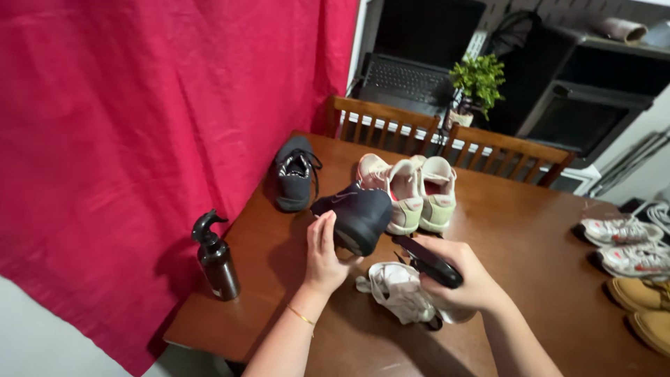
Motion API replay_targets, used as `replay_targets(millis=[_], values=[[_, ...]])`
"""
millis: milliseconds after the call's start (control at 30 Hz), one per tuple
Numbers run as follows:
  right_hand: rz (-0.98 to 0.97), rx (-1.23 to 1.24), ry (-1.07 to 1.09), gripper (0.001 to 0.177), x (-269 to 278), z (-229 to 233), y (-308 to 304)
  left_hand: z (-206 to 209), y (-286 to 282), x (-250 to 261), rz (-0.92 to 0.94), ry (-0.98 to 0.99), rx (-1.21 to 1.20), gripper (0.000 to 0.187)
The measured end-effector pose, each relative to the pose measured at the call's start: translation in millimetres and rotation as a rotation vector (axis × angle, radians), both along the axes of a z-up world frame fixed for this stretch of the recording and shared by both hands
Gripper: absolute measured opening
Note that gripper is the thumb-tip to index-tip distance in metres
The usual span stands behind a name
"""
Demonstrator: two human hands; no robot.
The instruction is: The person cleans a black sneaker by spraying it with a liquid and wiping it with a white cloth. They remove the laces, wipe the upper and sides, then re-lace the shoe.
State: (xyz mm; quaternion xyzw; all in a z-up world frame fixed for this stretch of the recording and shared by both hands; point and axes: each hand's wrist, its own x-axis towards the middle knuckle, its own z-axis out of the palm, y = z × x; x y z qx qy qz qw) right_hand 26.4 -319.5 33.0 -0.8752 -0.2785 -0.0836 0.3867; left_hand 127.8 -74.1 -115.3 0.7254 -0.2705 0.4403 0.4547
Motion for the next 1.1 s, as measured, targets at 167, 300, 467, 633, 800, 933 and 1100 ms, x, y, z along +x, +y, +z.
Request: replay_targets(millis=[167, 300, 467, 633, 800, 933, 1100], values=[[0.028, -0.038, 0.021, 0.053, -1, 13, 8, 2, -1, -3, -0.025, -0.003, 0.016, 0.109], [-0.023, -0.085, 0.077, 0.046, -1, 18, 2, 2, -4, -5, -0.075, -0.044, 0.031, 0.101], [-0.031, -0.075, 0.072, 0.042, -3, 15, -3, -3, -7, -3, -0.065, -0.025, 0.086, 0.089], [-0.021, -0.051, 0.077, 0.037, -7, 16, -2, 0, -7, -6, -0.097, -0.047, 0.082, 0.091], [-0.011, -0.022, 0.072, 0.048, -4, 15, -5, 3, -8, -7, -0.147, -0.044, 0.088, 0.097], [-0.027, 0.019, 0.126, 0.054, -2, 7, -13, 6, -9, -9, -0.142, -0.054, 0.082, 0.100], [-0.166, 0.250, 0.037, 0.052, 3, -8, -49, 18, -6, -14, -0.100, -0.133, 0.018, 0.110]])
